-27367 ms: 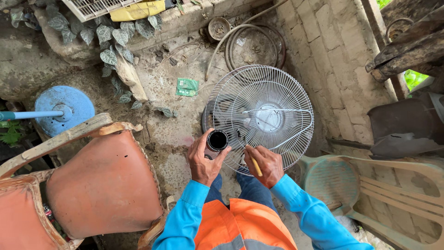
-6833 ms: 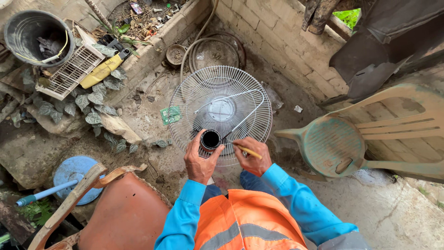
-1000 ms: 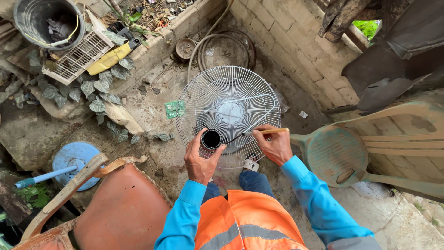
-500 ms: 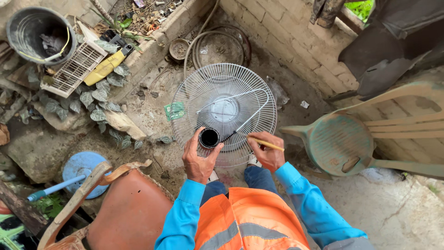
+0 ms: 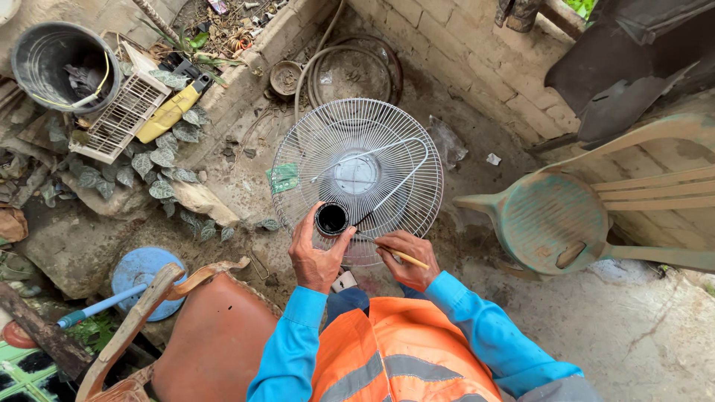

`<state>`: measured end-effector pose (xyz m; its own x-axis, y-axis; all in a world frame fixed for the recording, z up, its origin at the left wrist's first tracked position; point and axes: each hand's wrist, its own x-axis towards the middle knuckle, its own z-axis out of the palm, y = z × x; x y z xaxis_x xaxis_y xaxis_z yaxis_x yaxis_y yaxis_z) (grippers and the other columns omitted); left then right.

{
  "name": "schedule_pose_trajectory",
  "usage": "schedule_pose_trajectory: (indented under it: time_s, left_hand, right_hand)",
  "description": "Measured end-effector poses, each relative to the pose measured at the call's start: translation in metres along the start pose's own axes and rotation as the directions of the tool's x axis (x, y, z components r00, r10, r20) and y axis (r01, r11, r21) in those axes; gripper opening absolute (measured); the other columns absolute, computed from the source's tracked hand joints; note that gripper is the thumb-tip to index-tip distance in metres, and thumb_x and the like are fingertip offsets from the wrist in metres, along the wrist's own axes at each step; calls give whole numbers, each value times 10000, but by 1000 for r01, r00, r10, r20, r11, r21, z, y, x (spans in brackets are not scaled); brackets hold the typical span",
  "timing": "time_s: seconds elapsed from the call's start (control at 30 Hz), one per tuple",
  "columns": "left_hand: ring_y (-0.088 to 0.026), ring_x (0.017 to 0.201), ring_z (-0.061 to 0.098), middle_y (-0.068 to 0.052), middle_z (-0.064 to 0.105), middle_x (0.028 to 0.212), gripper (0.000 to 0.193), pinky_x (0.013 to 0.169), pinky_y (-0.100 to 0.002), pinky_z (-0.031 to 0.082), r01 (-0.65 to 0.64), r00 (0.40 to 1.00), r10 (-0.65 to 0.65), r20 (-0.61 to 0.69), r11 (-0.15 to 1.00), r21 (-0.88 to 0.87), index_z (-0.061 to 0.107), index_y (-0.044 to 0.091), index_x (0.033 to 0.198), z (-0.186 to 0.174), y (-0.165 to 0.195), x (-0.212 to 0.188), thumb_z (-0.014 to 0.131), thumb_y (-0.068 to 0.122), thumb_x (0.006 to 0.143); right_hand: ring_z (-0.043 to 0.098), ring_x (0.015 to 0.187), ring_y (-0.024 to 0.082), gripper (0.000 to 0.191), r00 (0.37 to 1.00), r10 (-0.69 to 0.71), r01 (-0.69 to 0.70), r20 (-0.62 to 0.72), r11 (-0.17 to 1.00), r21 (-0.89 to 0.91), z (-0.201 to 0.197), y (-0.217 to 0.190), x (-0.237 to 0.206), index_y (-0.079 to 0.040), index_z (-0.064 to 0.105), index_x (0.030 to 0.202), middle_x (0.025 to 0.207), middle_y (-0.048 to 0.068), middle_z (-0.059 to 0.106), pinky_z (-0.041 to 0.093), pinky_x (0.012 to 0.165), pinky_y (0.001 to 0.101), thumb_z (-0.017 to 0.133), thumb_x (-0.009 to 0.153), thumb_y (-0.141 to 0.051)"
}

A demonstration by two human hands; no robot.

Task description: The person holds a small can of dark paint in one hand and a brush in the other, painting the wire guard of an electric fan that lies on the ground. They dip the brush into the can and apply paint along the fan's wire frame, working around the guard throughout the clip.

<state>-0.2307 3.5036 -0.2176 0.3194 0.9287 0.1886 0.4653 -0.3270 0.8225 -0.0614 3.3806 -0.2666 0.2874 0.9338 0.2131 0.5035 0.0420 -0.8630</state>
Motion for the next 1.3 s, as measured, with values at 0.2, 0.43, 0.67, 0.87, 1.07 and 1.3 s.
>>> schedule_pose_trajectory:
  time_s: [0.2, 0.43, 0.67, 0.87, 1.07, 1.3]
  left_hand:
    - [-350, 1178, 686, -190, 690, 1286, 730, 960, -443, 566, -12, 1000, 11, 13, 1000, 11, 607, 29, 1380, 1, -3, -1, 929, 246, 762]
    - [-342, 1177, 691, -184, 694, 1287, 727, 966, -444, 570, -5, 999, 5, 33, 1000, 0, 608, 30, 1384, 3, -3, -1, 925, 251, 769]
    - [-344, 1162, 693, -183, 701, 1267, 726, 975, -443, 562, -12, 1000, 12, 15, 1000, 10, 615, 30, 1371, 4, -3, 0, 933, 244, 754]
    - [-348, 1168, 685, -190, 693, 1272, 735, 967, -441, 559, -10, 1000, 10, 26, 1000, -5, 603, 31, 1382, 1, -2, 1, 927, 245, 759]
    - [-342, 1148, 692, -186, 701, 1250, 731, 955, -439, 566, -5, 1000, 5, 27, 1000, -4, 611, 34, 1372, 2, -1, 2, 928, 252, 750]
    - [-340, 1157, 696, -183, 703, 1258, 711, 960, -441, 571, -18, 999, 18, 32, 1000, -4, 619, 32, 1366, 7, 0, 2, 925, 255, 764]
  right_hand:
    - [734, 796, 249, 210, 1000, -20, 20, -8, 1000, 24, 5, 5, 4, -71, 762, 1056, 991, 89, 755, 594, 668, 336, 798, 850, -62]
    - [746, 738, 209, 184, 995, 57, -49, -78, 995, 92, 3, -1, 8, -55, 759, 1051, 962, 98, 762, 598, 634, 304, 783, 869, -43]
    - [748, 745, 221, 161, 996, 2, 8, -86, 994, 106, 6, -2, -4, -45, 760, 1026, 940, 102, 768, 600, 634, 307, 782, 866, -47]
    - [737, 758, 252, 165, 998, 3, 0, -56, 999, 50, 29, -4, -2, -40, 758, 1030, 935, 106, 766, 585, 645, 334, 793, 873, -80]
    - [713, 645, 158, 161, 978, 151, -139, -147, 987, 85, 16, -6, 8, -54, 782, 1037, 880, 81, 772, 562, 537, 286, 784, 880, -89]
    - [664, 604, 90, 140, 937, 264, -253, -229, 964, 81, -14, 5, 18, -54, 800, 1002, 821, 57, 774, 518, 507, 257, 796, 874, -110]
